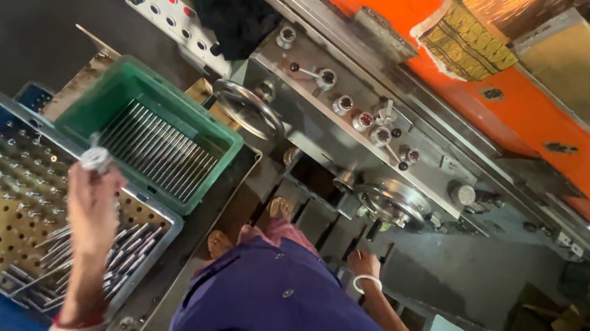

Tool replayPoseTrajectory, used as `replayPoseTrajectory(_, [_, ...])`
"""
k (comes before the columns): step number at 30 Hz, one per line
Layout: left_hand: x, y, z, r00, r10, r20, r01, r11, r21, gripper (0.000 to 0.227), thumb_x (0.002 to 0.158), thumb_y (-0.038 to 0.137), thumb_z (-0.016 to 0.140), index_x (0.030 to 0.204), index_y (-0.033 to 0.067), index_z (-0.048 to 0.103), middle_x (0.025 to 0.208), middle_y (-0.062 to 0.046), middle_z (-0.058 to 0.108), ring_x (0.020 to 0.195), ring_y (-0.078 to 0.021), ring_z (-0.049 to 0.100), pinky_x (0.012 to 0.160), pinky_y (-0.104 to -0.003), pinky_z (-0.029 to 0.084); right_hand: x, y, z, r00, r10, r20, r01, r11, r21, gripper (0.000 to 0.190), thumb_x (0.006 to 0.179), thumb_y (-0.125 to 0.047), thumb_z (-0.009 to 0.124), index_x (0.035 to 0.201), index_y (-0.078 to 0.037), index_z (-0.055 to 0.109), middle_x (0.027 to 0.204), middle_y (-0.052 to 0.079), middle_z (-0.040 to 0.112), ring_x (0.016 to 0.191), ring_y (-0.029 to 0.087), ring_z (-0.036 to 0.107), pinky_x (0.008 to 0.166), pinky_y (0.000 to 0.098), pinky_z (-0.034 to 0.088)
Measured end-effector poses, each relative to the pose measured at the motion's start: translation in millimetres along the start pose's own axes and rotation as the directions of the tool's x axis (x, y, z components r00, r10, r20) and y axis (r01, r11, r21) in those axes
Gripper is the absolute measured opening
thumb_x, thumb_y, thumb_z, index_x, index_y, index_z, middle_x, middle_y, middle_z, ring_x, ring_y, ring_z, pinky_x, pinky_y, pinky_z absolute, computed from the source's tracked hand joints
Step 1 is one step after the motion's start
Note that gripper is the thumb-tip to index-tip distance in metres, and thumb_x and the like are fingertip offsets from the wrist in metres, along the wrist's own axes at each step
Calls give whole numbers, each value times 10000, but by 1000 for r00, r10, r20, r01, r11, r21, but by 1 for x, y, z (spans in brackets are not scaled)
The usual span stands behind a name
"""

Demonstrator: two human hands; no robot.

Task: The person repeatedly picks up metal rods and cylindrical sleeves from a blue tray, inserts the sleeves onto the rods, and places the assembled parts into a machine. The person uses a wrench to tighten a component on the machine between assembly cycles.

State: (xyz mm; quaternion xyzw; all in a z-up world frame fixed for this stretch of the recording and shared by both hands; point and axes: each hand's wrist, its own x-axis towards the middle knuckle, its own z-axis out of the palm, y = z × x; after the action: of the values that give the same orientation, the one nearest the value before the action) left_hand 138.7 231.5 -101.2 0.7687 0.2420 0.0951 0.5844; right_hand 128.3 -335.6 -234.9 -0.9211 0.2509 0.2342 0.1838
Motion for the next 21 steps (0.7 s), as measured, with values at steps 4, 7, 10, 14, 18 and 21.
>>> replayPoseTrajectory(4, [14, 29, 69, 996, -6, 85, 65, 693, -718, 186, 1080, 96, 556, 1253, 30, 561, 1092, -80, 618, 936, -192, 607, 905, -382, 522, -5, -16, -12, 990, -119, -80, 122, 992, 40, 333, 847, -374, 641, 1004, -112, 775, 879, 218, 736, 874, 422, 713, 769, 497, 550])
replayPoseTrajectory(7, [14, 48, 103, 974, -31, 222, 212, 456, -864, 200, 1092, 172, 578, 1199, 4, 589, 1081, -96, 643, 1015, -232, 648, 995, -428, 543, -13, -21, -12, 991, -111, -73, 117, 989, 95, 337, 849, -380, 640, 1000, -103, 757, 875, 218, 742, 862, 407, 727, 773, 486, 554])
replayPoseTrajectory(10, [17, 69, 123, 923, -26, 384, 376, 273, -886, 254, 1062, 221, 589, 1203, 9, 596, 1069, -102, 655, 1059, -271, 670, 1031, -452, 530, -20, -13, -10, 995, -85, -50, 90, 991, 100, 345, 866, -396, 638, 991, -94, 750, 891, 226, 739, 874, 412, 719, 781, 488, 541])
replayPoseTrajectory(14, [23, 101, 143, 866, 47, 498, 490, 127, -863, 266, 1066, 249, 602, 1224, 35, 598, 1122, -85, 652, 1114, -255, 651, 1089, -472, 504, -19, 9, 0, 997, -70, -35, 71, 997, 23, 375, 894, -443, 635, 962, -99, 770, 927, 214, 737, 911, 429, 696, 793, 492, 528])
replayPoseTrajectory(18, [24, 128, 156, 815, 160, 558, 564, 4, -826, 255, 1078, 276, 607, 1212, 60, 591, 1169, -88, 648, 1210, -270, 640, 1148, -484, 479, -18, 38, 11, 999, -17, 51, 18, 999, -29, 434, 857, -489, 659, 967, -80, 753, 927, 211, 743, 903, 430, 714, 808, 499, 542])
replayPoseTrajectory(21, [25, 146, 161, 800, 203, 564, 575, 6, -818, 284, 1069, 301, 620, 1222, 64, 590, 1179, -77, 642, 1236, -275, 628, 1156, -501, 471, -6, 40, 12, 1000, -16, 21, 18, 993, -119, 451, 869, -505, 660, 982, -85, 778, 968, 222, 742, 968, 436, 702, 832, 500, 539])
